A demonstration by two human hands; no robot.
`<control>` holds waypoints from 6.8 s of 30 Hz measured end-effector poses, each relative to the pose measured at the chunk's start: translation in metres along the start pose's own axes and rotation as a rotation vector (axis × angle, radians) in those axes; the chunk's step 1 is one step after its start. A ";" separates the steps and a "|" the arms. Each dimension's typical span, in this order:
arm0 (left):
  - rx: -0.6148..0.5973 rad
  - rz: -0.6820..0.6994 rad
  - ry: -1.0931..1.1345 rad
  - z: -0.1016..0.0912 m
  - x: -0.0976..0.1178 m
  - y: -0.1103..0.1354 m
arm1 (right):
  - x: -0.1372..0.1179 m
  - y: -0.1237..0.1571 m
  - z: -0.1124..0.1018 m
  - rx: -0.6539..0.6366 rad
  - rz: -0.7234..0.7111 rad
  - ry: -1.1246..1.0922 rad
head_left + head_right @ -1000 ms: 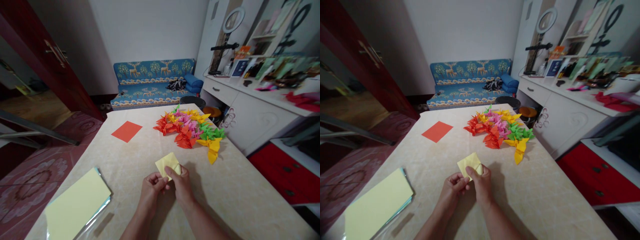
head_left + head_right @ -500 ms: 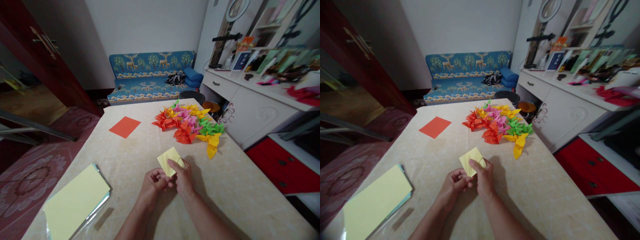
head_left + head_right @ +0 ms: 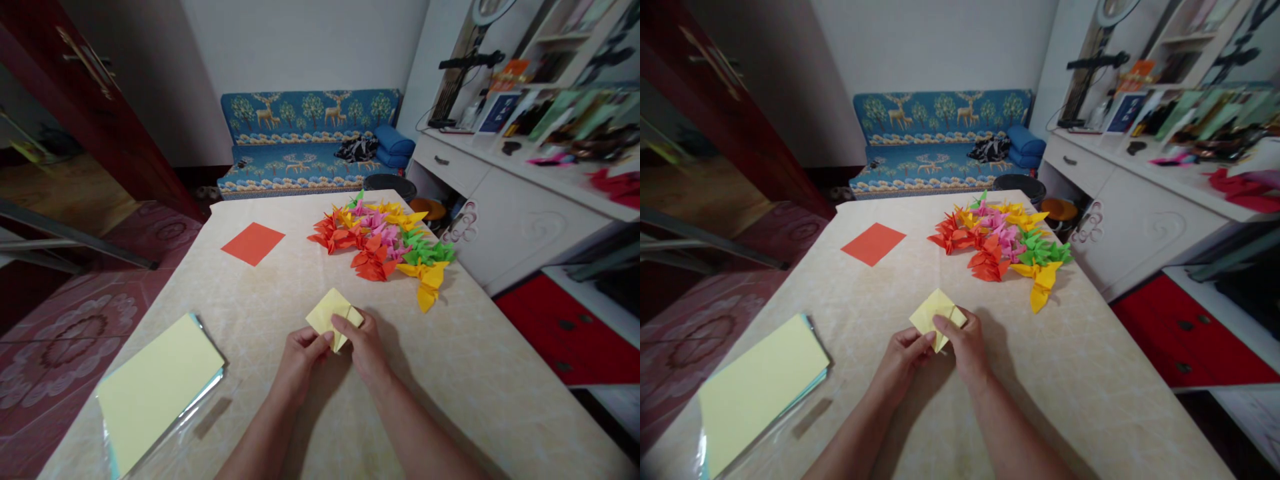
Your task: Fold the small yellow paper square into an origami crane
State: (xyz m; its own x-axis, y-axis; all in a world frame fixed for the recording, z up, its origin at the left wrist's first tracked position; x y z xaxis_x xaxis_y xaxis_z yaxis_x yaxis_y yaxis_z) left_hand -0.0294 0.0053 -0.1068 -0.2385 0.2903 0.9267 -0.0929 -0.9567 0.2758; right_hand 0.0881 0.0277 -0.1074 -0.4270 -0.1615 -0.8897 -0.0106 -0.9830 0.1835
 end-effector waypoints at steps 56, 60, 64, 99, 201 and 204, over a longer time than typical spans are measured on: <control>0.363 0.159 -0.095 -0.020 0.014 -0.008 | 0.012 0.017 0.009 -0.317 0.064 0.201; 0.310 0.214 -0.055 -0.020 0.017 -0.008 | 0.016 0.014 0.005 -0.235 0.086 0.076; 0.265 0.233 -0.092 -0.020 0.018 -0.009 | 0.016 0.012 0.005 -0.205 0.083 0.015; 0.328 0.163 -0.137 -0.034 0.013 -0.009 | 0.010 0.023 0.017 -0.435 0.087 0.314; -0.009 0.155 -0.038 -0.013 0.012 -0.002 | 0.008 0.011 -0.006 0.081 -0.166 0.456; 0.029 0.146 0.032 -0.014 0.014 -0.002 | 0.008 0.010 -0.007 0.082 -0.115 0.345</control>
State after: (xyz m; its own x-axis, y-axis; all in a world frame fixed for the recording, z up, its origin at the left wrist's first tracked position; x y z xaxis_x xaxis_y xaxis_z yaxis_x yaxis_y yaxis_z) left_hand -0.0463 0.0115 -0.0979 -0.2781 0.1486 0.9490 -0.0277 -0.9888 0.1467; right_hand 0.0908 0.0160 -0.1160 -0.0893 -0.0844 -0.9924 -0.1194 -0.9883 0.0948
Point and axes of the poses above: each hand's wrist, its own y-axis away from the middle knuckle, its own z-axis out of the palm, x = y × z, the point moved 1 cm from there along -y, towards the middle knuckle, and after that the axes turned 5 degrees about -y, right-handed, at the moved point
